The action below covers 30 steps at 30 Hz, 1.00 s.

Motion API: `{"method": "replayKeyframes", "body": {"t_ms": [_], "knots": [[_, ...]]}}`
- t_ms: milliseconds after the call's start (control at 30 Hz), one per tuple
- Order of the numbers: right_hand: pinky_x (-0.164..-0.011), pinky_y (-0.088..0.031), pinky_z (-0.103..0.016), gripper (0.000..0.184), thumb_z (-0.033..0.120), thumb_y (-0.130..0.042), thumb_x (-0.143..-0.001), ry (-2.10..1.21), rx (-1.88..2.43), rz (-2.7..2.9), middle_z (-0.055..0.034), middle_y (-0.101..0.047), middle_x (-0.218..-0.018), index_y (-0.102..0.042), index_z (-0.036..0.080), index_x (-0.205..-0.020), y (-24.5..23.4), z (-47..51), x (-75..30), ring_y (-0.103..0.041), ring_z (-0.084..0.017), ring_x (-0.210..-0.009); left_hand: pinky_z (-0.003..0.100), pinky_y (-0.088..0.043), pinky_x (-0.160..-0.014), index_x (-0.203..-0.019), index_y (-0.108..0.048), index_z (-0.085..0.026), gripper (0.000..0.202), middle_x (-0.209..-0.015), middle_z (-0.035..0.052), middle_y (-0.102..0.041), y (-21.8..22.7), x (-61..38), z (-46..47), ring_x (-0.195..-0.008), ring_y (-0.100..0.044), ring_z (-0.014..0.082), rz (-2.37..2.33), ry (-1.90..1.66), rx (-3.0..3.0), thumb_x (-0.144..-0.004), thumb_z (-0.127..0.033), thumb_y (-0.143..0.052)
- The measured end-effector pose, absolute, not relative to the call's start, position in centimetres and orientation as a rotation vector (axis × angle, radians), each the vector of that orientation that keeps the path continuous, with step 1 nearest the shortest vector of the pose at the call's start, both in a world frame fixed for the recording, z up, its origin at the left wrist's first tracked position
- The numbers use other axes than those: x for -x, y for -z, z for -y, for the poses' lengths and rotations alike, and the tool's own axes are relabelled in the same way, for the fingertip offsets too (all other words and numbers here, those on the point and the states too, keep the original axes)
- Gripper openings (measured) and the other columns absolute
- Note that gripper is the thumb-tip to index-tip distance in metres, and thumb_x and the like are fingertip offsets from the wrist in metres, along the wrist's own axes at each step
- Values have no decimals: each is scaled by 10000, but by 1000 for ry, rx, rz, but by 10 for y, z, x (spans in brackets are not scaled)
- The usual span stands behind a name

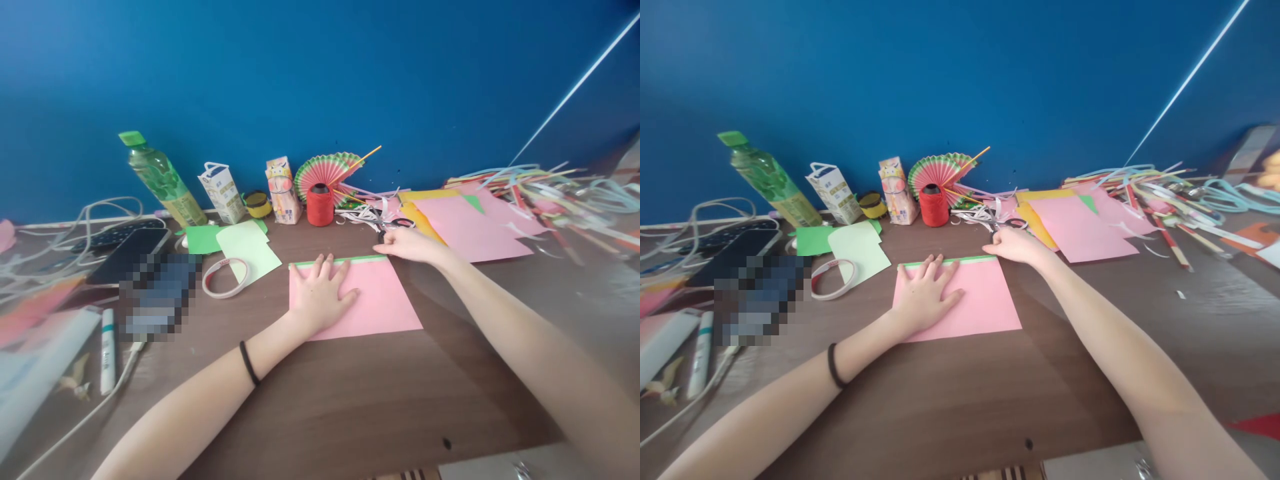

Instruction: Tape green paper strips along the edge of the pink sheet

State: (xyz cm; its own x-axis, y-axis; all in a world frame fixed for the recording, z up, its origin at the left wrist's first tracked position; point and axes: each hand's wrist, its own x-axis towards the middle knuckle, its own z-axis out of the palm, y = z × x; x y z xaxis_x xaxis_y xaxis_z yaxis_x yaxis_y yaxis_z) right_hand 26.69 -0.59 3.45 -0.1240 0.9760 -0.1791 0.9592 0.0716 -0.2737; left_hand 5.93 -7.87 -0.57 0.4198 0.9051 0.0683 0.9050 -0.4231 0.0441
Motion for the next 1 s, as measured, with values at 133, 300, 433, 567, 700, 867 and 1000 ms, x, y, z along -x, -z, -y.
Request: {"method": "replayKeyframes", "body": {"t_ms": [133,300,433,567,700,867,1000], "knots": [[-506,-295,-236,339,507,-502,-719,-440,1956,2217,-1,-560,-617,-446,194,-599,-23,16,-242,-514,-140,-586,699,-102,-942,-1372,-249,-320,587,-1451,94,-265,4,-59,78,-1322,-202,302,-1676,-121,-2637,-850,-579,-173],[-557,-315,-237,266,433,-504,-743,-268,1824,2237,-28,-579,-734,-427,197,-645,-7,20,-227,-518,-158,-690,685,-91,-959,-1380,-230,-324,591,-1461,79,-247,3,-60,78,-1328,-185,299,-1691,-84,-2611,-849,-579,-180],[-535,-306,-233,260,430,-521,-726,-368,1908,2267,-17,-570,-706,-437,200,-640,-11,14,-236,-515,-152,-659,681,-92,-964,-1376,-247,-317,600,-1462,70,-245,5,-60,78,-1326,-179,314,-1698,-101,-2616,-845,-588,-178],[-500,-292,-235,281,466,-524,-699,-478,2091,2304,-1,-548,-654,-460,202,-625,-24,8,-259,-507,-146,-620,682,-94,-963,-1371,-260,-305,609,-1457,80,-256,6,-59,78,-1324,-189,306,-1690,-130,-2626,-843,-595,-173],[-475,-275,-244,362,508,-529,-678,-517,2178,2371,4,-496,-575,-430,191,-533,-29,1,-279,-476,-137,-562,679,-83,-974,-1368,-268,-285,609,-1456,72,-260,7,-58,78,-1329,-189,288,-1680,-158,-2637,-849,-585,-163],[-501,-315,-248,314,472,-520,-710,-463,2067,2350,-6,-547,-609,-496,186,-583,-30,0,-281,-513,-145,-588,517,-57,-1082,-1387,-237,-128,632,-1454,90,-261,9,-55,78,-1342,-186,230,-1655,-171,-2654,-878,-492,-152],[-694,-426,-266,257,309,-429,-806,-500,1635,2404,-38,-648,-905,-617,208,-948,-31,10,-262,-588,-171,-817,427,-77,-1103,-1381,-242,-65,641,-1457,109,-240,11,-53,76,-1348,-171,216,-1627,-157,-2660,-877,-457,-181]]}}
